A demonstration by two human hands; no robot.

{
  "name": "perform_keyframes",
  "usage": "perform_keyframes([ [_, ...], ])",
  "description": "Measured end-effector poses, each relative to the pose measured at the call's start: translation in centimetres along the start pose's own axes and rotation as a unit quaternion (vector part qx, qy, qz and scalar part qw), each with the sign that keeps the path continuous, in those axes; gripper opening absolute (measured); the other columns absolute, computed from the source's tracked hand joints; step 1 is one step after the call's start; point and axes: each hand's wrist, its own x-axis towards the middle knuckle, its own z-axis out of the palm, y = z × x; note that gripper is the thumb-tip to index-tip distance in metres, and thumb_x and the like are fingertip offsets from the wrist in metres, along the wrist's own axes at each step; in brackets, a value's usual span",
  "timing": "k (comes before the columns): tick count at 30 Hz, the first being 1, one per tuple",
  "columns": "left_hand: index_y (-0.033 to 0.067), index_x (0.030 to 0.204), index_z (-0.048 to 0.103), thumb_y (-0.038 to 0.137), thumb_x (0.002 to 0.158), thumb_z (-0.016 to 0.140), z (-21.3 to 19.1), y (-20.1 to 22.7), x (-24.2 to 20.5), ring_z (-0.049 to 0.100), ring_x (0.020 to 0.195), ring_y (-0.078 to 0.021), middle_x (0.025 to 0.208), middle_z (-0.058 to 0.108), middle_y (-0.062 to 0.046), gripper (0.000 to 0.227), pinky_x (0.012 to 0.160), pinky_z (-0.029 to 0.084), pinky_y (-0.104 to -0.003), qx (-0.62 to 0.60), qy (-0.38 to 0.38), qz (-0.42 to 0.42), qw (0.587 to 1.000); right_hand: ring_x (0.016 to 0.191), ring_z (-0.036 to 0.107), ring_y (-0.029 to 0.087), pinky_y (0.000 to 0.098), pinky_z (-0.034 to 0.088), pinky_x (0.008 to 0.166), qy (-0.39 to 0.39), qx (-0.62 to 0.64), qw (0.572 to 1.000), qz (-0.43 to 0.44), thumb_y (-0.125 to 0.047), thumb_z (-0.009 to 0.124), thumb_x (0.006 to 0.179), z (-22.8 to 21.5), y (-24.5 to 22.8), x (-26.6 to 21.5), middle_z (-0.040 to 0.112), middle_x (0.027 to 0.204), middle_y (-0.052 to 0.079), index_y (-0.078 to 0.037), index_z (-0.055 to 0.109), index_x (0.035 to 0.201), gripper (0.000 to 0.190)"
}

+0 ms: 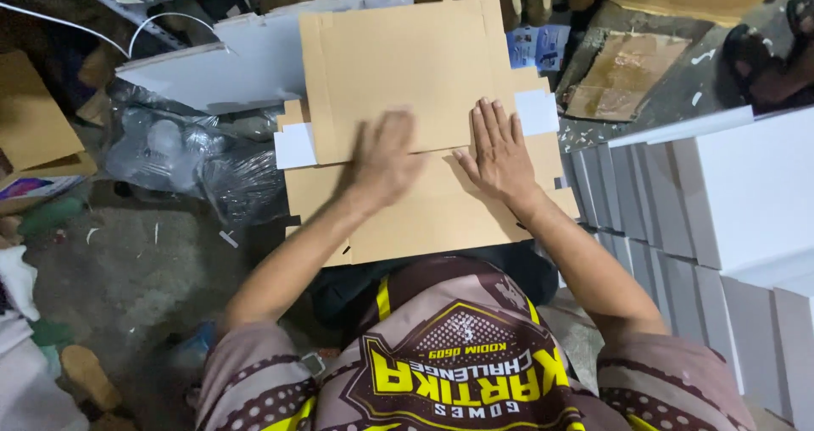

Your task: Assembling a cardboard box by folding the pre-cut cardboard and using adhesive strips to secure the sides.

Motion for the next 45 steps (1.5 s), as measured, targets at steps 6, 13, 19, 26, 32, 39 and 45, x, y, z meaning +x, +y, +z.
perform_keyframes([
  [6,0.002,0.153,0.047,0.066,0.105,0.035,5.0,2.8,3.8,0.026,0.155,-0.0339,0.163,0.038,-0.019,0.081,0.123,0.019,-0.058,0.043,0.001,0.085,0.995,0.159,0.012,0.039,0.0596,0.015,0.127,0.026,-0.017,0.999,-0.034,-0.045,0.046,0.094,1.0,1.0,0.0,0.018,0.172,0.021,-0.001,0.023,0.165,0.086],
  [13,0.0026,0.149,0.05,0.058,0.102,0.055,1.8,-3.1,-0.4,0.04,0.146,-0.0409,0.155,0.045,-0.022,0.073,0.114,0.038,-0.062,0.077,0.091,0.069,0.99,0.16,0.006,0.035,0.0573,0.007,0.128,-0.011,-0.009,1.0,0.001,-0.064,0.031,0.103,-0.2,-0.1,0.1,0.011,0.174,0.017,-0.003,0.02,0.166,0.088],
  [19,-0.0029,0.15,0.051,0.043,0.104,0.06,-0.4,-9.2,-6.1,0.04,0.144,-0.0474,0.154,0.046,-0.029,0.065,0.112,0.031,-0.069,0.123,0.098,-0.024,0.987,0.161,0.005,0.032,0.0556,0.006,0.129,-0.031,-0.007,0.999,0.034,-0.066,0.025,0.102,-0.6,-0.5,-0.2,0.01,0.174,0.015,-0.005,0.02,0.166,0.088],
  [26,-0.0087,0.142,0.052,0.019,0.096,0.056,-9.5,1.6,-1.4,0.04,0.145,-0.0419,0.148,0.052,-0.029,0.054,0.111,0.022,-0.071,-0.132,0.073,-0.114,0.982,0.16,0.009,0.033,0.056,0.008,0.128,0.005,-0.001,1.0,0.012,-0.065,0.029,0.104,-0.7,-0.6,-0.4,0.015,0.173,0.016,-0.005,0.024,0.165,0.085],
  [32,0.0016,0.152,0.047,0.045,0.102,0.051,3.9,1.5,2.4,0.029,0.154,-0.0345,0.162,0.041,-0.019,0.066,0.12,0.021,-0.065,0.047,-0.01,0.134,0.99,0.16,0.012,0.03,0.0543,0.007,0.128,-0.005,0.042,0.999,0.015,-0.065,0.026,0.106,0.7,1.3,0.6,0.018,0.173,0.011,-0.009,0.025,0.165,0.082],
  [39,0.0064,0.159,0.04,0.059,0.104,0.041,5.1,2.8,2.2,0.02,0.158,-0.0297,0.169,0.029,-0.012,0.076,0.127,0.009,-0.058,0.063,-0.052,0.09,0.993,0.12,0.067,0.034,0.043,0.058,0.095,0.198,0.49,0.829,0.182,-0.027,0.045,0.11,0.3,9.9,0.4,0.065,0.138,0.019,-0.006,0.051,0.15,0.046],
  [45,0.0047,0.157,0.042,0.056,0.104,0.044,4.9,2.8,2.2,0.024,0.157,-0.0311,0.168,0.033,-0.014,0.074,0.126,0.011,-0.059,0.069,-0.027,0.1,0.992,0.139,0.05,0.037,0.0513,0.036,0.118,0.161,0.424,0.858,0.24,-0.028,0.055,0.103,-0.2,8.0,0.4,0.064,0.14,0.015,-0.017,0.062,0.145,0.043],
])
